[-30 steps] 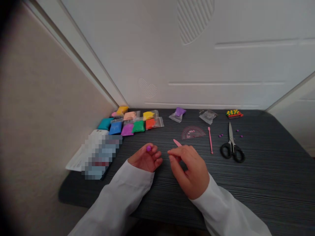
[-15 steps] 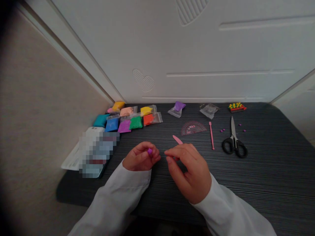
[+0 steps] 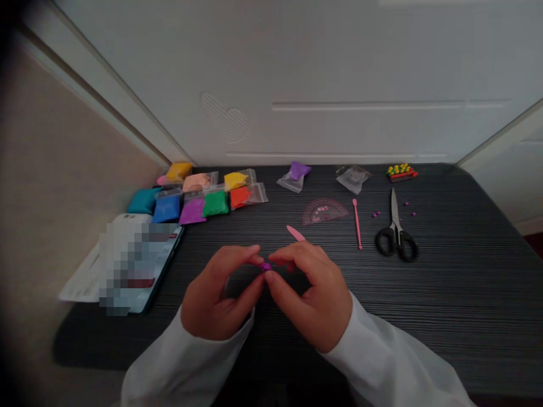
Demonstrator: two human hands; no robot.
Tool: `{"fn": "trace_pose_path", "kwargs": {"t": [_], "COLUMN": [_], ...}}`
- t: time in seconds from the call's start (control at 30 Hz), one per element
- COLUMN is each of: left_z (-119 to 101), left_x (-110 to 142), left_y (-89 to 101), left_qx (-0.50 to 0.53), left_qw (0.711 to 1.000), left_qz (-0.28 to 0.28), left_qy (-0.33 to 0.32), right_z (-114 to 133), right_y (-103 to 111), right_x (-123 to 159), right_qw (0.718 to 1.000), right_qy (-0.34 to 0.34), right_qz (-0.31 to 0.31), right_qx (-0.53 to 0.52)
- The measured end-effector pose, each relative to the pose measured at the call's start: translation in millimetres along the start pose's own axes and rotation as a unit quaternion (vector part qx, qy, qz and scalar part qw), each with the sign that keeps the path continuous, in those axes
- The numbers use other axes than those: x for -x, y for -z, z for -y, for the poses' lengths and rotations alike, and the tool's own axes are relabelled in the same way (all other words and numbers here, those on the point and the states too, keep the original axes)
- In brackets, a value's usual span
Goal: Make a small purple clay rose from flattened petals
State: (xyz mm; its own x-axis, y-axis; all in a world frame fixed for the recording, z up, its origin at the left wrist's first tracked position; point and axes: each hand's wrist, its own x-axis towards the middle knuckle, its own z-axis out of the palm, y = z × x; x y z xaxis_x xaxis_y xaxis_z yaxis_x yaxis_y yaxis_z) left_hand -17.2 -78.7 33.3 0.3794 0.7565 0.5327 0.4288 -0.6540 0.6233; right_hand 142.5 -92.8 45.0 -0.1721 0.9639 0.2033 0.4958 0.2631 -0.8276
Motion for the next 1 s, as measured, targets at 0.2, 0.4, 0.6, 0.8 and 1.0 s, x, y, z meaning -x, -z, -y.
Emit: {"fn": "trace_pose_path", "kwargs": {"t": [0.2, 0.4, 0.6, 0.8, 1.0], "left_z": [0.3, 0.0, 2.8, 1.8, 3.6], "left_x": [1.5, 2.7, 4.1, 2.5, 1.6], "left_y": [-2.3, -2.3, -2.3, -2.0, -1.0], "left_qx": [-0.022, 0.007, 0.035, 0.035, 0.031], "left_qw": [1.0, 1.0, 0.999, 0.999, 0.999], "left_qz": [-0.015, -0.023, -0.025, -0.033, -0.031], "left_qy": [-0.002, 0.009, 0.001, -0.022, -0.012], "right_z": [-1.9, -1.5, -4.1, -4.2, -5.8], "right_y": [-1.7, 0.5, 1.4, 1.1, 1.8], "right_x": [0.0, 0.1, -3.5, -4.2, -5.0], "right_qw": [1.0, 0.997, 0.985, 0.959, 0.96], "right_qy": [-0.011, -0.025, -0.079, -0.14, -0.148], "right_qz": [0.01, 0.011, 0.047, 0.083, 0.083], "right_qx": [-0.01, -0.077, -0.146, -0.233, -0.221]}}
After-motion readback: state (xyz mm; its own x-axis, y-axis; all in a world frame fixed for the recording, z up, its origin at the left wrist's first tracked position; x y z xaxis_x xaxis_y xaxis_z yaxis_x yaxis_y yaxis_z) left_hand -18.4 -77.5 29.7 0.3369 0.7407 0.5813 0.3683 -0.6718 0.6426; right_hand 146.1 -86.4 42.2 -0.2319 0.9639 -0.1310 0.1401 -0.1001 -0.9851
